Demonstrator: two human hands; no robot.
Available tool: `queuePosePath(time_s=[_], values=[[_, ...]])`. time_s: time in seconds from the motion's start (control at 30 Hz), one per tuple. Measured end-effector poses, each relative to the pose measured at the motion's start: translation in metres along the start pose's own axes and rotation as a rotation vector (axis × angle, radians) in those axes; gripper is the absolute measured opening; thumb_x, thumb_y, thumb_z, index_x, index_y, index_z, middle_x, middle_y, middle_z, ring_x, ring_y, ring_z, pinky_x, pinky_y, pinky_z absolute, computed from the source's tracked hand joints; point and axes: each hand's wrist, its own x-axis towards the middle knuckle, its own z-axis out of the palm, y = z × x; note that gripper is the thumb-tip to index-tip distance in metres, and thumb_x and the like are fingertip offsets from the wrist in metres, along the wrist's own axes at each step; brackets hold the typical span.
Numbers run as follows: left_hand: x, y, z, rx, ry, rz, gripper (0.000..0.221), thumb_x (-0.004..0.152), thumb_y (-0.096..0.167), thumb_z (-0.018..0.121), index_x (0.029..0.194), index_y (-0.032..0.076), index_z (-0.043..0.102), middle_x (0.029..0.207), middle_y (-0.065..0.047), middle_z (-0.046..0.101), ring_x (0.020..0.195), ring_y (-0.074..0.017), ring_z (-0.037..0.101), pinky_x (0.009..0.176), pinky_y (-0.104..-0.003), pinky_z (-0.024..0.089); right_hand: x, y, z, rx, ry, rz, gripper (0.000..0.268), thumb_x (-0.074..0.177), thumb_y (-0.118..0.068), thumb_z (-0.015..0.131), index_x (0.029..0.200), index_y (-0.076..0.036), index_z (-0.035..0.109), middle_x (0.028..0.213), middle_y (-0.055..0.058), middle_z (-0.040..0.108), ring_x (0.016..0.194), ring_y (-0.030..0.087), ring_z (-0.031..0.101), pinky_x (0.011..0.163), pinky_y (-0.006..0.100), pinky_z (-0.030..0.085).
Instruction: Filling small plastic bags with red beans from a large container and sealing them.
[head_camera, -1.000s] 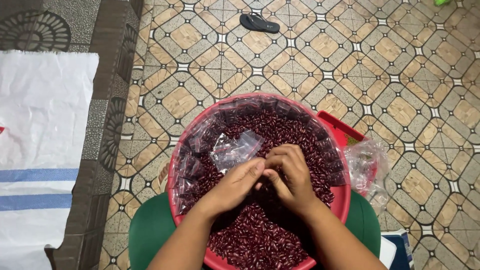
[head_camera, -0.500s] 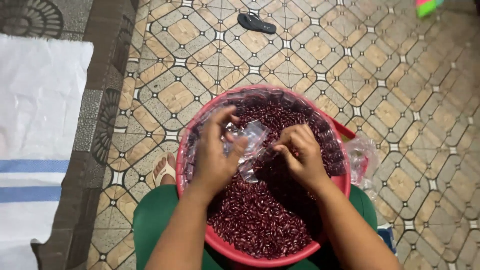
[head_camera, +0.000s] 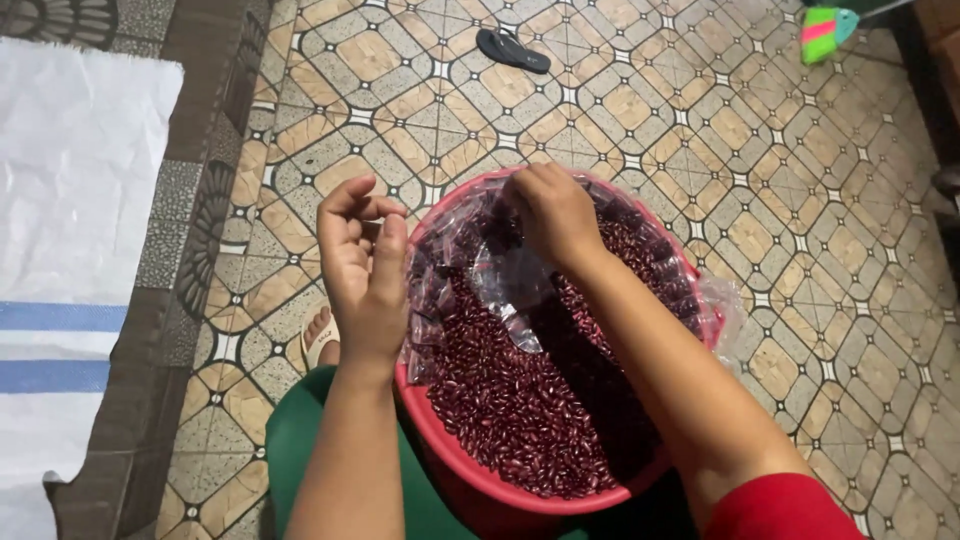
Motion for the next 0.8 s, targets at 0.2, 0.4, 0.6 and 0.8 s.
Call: queuePosePath(time_s=[0.2,0.4,0.6,0.8], values=[[-0.003,0.012,-0.012,-0.040,0.026,-0.023,0.038,0.102,0.030,0.058,0.134,0.013,0.046,0.104,-0.005,0.059,0.090,-0.0092,0.047,0.079,-0.024,0.037,0.007,-0.001,0.010,-0.005,-0.141,0.135,0.009,0.092,-0.012,0.070,0.091,-0.020,0.065,0.080,0.001,0.064,0.085,0.028,0.067,0.073,0.040,0.056],[-0.003,0.016,-0.016,-0.017,0.029,-0.051,0.035,0.100,0.029,0.059,0.129,0.010,0.052,0.100,-0.008,0.060,0.083,-0.0138,0.049,0.073,-0.025,0.039,0.004,0.013,0.028,0.092,-0.115,0.139,0.014,0.087,-0.016,0.079,0.094,-0.022,0.068,0.085,0.001,0.069,0.090,0.028,0.067,0.081,0.041,0.057],[-0.005,0.012,-0.019,-0.003,-0.006,-0.071,0.031,0.100,0.029,0.060,0.124,0.011,0.056,0.098,-0.005,0.061,0.082,-0.0117,0.051,0.069,-0.024,0.039,-0.014,-0.004,-0.027,0.279,-0.277,0.238,0.020,0.094,-0.029,0.075,0.094,-0.009,0.068,0.083,0.017,0.068,0.087,0.044,0.067,0.080,0.056,0.052],[-0.017,0.010,0.008,0.056,-0.113,-0.123,0.028,0.097,0.033,0.063,0.115,0.012,0.063,0.091,-0.006,0.064,0.075,-0.0144,0.056,0.065,-0.024,0.045,-0.049,-0.008,-0.023,0.174,-0.552,0.318,0.019,0.085,-0.031,0.077,0.095,-0.016,0.072,0.092,0.009,0.068,0.097,0.035,0.065,0.089,0.047,0.053]])
